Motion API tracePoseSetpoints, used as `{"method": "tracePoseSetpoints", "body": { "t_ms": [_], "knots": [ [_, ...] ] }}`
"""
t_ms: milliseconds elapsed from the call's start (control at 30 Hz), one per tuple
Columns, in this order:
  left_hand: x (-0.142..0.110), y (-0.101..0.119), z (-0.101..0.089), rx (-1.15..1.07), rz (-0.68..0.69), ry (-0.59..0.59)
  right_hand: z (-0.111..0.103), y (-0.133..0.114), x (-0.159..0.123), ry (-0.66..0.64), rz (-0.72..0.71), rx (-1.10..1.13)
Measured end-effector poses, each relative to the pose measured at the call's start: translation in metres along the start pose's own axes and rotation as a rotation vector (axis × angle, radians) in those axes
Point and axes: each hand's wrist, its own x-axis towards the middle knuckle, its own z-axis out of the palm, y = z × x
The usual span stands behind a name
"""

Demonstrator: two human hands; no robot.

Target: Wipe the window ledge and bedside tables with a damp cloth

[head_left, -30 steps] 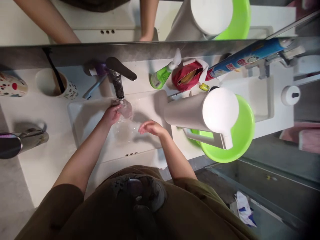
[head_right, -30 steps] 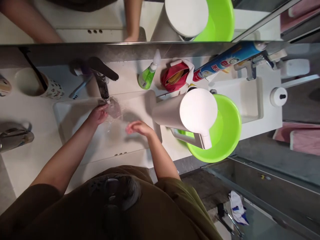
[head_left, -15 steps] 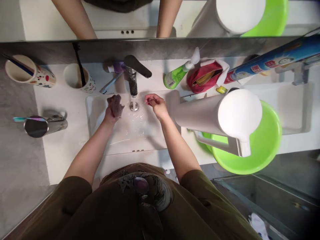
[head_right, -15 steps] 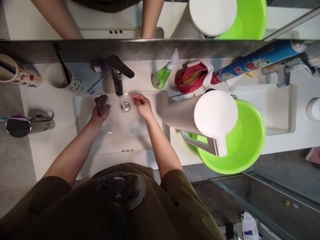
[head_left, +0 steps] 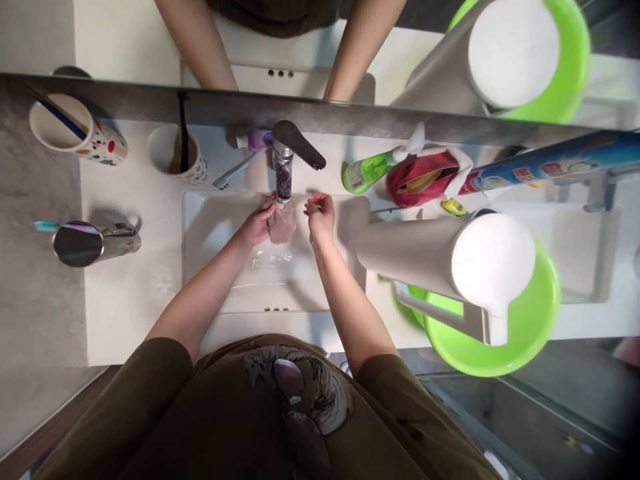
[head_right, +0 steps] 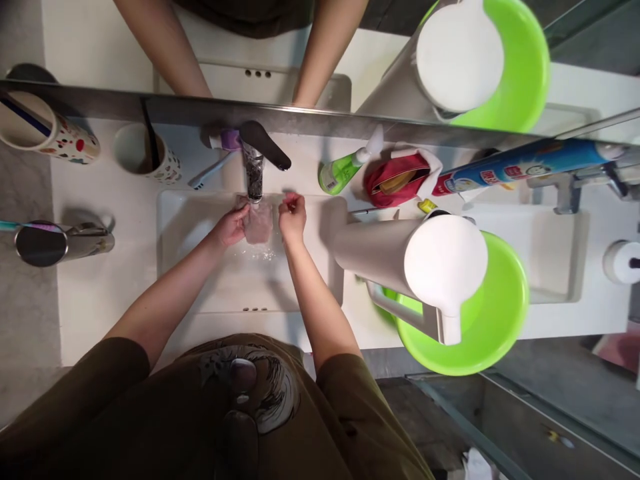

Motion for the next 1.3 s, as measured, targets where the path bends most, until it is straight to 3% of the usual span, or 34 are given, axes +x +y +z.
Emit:
{"method": "tracePoseSetpoints", "body": {
  "t_ms": [67,167,267,367,433,533,667,767,1033,1200,1233,1300],
  "knots": [
    [0.006,-0.002,0.008,0.055,-0.026,-0.036,-0.005,0.013,-0.007,0.012,0.094,-0.038],
    [0.007,-0.001,0.012,0.110,0.054,-0.057,-0.013,0.013,-0.018,0.072,-0.045,-0.161],
    [0.001,0.006,0.012,0.064,0.122,-0.017,-0.017,-0.015,-0.026,0.114,-0.355,-0.316],
    [-0.007,0.014,0.013,-0.067,0.173,0.062,-0.016,-0.054,-0.024,0.045,-0.626,-0.576],
    [-0.012,0.020,0.014,-0.124,0.177,0.094,-0.012,-0.073,-0.018,-0.005,-0.723,-0.729],
    [-0.019,0.024,0.016,-0.180,0.126,0.071,-0.007,-0.083,-0.009,-0.108,-0.770,-0.778],
    [-0.020,0.024,0.016,-0.223,0.060,0.068,-0.007,-0.076,-0.004,-0.206,-0.749,-0.748],
    [-0.017,0.023,0.012,-0.226,0.090,0.125,-0.011,-0.069,-0.005,-0.244,-0.713,-0.725],
    [-0.045,0.031,-0.025,-0.211,0.064,0.228,-0.026,-0.062,-0.003,-0.261,-0.619,-0.610],
    [-0.066,0.031,-0.050,-0.145,0.024,0.384,-0.029,-0.010,-0.018,-0.004,-0.415,-0.616],
    [-0.069,0.029,-0.054,-0.136,0.019,0.408,-0.025,0.004,-0.021,-0.029,-0.345,-0.656],
    [-0.073,0.024,-0.061,-0.120,0.005,0.450,-0.010,0.032,-0.024,-0.232,-0.230,-0.769]
  ]
}}
